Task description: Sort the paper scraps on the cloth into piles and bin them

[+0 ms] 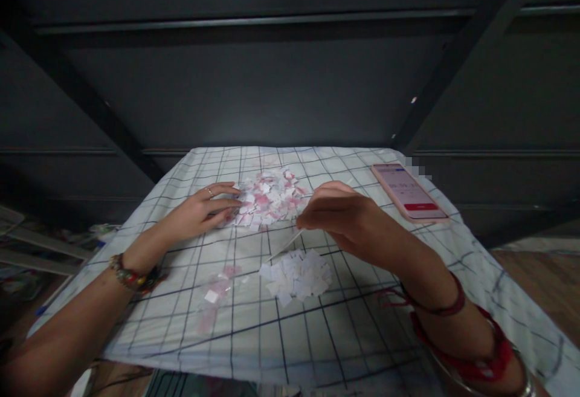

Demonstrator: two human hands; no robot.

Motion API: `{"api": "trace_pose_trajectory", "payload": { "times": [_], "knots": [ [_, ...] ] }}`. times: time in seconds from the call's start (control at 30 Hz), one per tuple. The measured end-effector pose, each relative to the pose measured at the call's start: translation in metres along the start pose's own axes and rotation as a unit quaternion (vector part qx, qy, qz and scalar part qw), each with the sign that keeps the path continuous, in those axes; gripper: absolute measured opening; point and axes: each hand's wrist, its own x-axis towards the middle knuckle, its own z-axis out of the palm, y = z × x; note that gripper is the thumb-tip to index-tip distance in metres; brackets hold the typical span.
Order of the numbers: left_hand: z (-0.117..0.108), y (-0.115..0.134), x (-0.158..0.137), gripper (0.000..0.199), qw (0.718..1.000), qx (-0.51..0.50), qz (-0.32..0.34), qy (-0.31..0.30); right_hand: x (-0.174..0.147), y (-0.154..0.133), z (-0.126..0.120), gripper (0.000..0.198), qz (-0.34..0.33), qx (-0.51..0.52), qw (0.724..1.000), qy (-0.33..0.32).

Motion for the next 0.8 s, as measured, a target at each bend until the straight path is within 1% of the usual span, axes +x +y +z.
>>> {"api": "trace_pose_trajectory", "payload": {
  "times": [0.07, 0.2, 0.3, 0.37, 0.4, 0.53, 0.6, 0.7, 0.8],
  "knots": [
    [0.000, -0.001, 0.000, 0.027, 1.000, -0.003, 0.000, 0.002, -0.002, -0.001, -0.006, 0.021, 0.013, 0.001, 1.000, -0.013],
    [0.000, -0.001, 0.000, 0.028, 1.000, -0.003, 0.007, 0.001, -0.010, 0.008, -0.016, 0.015, 0.048, -0.011, 0.998, 0.034],
    [0.001, -0.001, 0.001, 0.029, 1.000, 0.000, 0.012, 0.001, -0.016, 0.018, -0.017, 0.017, 0.066, -0.102, 0.991, 0.057],
    [0.002, -0.001, 0.001, 0.029, 1.000, 0.001, 0.010, -0.001, -0.017, 0.021, -0.016, 0.020, 0.065, -0.162, 0.983, 0.050],
    [0.002, -0.001, 0.001, 0.029, 1.000, 0.001, 0.007, -0.001, -0.017, 0.022, -0.015, 0.021, 0.063, -0.176, 0.981, 0.044],
    [0.003, -0.002, 0.003, 0.028, 1.000, -0.004, 0.005, 0.001, -0.011, 0.014, -0.010, 0.019, 0.066, -0.146, 0.987, 0.021],
    [0.003, -0.003, 0.004, 0.029, 1.000, -0.006, 0.006, 0.001, -0.008, 0.008, -0.008, 0.018, 0.043, -0.143, 0.989, 0.015],
    [0.003, -0.002, 0.005, 0.029, 1.000, -0.006, 0.002, -0.001, -0.008, 0.006, -0.009, 0.021, 0.018, -0.158, 0.987, 0.031],
    [0.002, -0.001, 0.005, 0.030, 1.000, -0.004, -0.002, -0.005, -0.011, 0.010, -0.012, 0.021, 0.039, -0.160, 0.985, 0.041]
  ]
}}
